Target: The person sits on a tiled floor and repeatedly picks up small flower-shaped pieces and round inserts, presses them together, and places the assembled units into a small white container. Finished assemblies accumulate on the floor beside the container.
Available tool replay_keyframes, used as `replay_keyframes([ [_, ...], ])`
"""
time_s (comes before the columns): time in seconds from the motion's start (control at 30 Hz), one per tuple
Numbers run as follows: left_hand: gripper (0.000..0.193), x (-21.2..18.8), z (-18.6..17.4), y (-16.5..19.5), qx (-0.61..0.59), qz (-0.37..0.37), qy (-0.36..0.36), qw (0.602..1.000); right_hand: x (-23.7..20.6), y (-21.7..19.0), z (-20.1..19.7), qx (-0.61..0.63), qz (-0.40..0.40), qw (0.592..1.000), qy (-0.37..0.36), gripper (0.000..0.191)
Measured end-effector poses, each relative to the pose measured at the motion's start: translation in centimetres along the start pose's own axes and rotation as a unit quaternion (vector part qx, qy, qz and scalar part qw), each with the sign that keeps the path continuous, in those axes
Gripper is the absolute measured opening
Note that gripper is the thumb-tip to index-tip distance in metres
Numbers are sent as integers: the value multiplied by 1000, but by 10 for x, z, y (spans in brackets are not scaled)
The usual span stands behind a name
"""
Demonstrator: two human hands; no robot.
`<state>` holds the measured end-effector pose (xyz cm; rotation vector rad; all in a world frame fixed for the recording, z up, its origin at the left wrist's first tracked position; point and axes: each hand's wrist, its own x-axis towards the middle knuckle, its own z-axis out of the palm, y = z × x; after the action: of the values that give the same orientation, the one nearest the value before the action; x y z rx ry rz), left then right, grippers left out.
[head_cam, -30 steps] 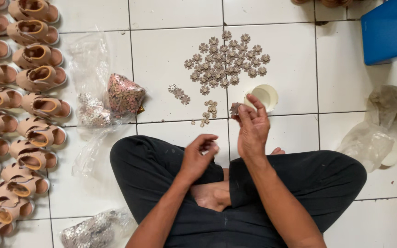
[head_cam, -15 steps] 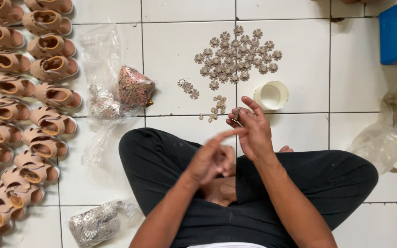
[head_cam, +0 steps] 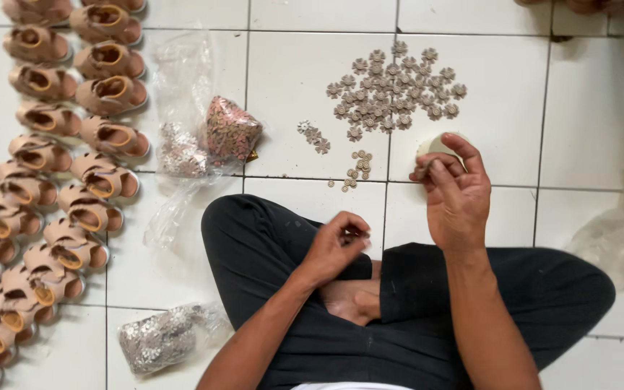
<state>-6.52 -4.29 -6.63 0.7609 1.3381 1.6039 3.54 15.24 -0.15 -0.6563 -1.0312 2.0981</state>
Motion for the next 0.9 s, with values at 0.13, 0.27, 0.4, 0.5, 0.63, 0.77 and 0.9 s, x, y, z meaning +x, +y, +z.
replay_keyframes([
  [0.13,22,17,-10,2,-85,-95,59,990,-6,-2,2,-205,-51,977,-34,38],
  [0.27,13,26,-14,10,-51,-100,80,990,-12,1,3,-228,-47,972,-30,39],
  [0.4,9,27,-19,14,-33,-39,52,997,-12,6,-2,-214,-39,976,-24,40],
  [0.5,10,27,-18,12,-63,-90,74,991,-12,11,-6,-205,-31,978,-25,40],
  [0.63,14,29,-20,14,-130,-87,106,982,-13,16,-8,-196,-28,980,-25,41],
  [0.77,16,34,-25,22,-119,-72,122,983,-16,19,-8,-239,-28,970,-37,41],
  [0.9,22,37,-28,25,-123,-38,119,984,-16,23,-7,-258,-27,965,-48,41],
])
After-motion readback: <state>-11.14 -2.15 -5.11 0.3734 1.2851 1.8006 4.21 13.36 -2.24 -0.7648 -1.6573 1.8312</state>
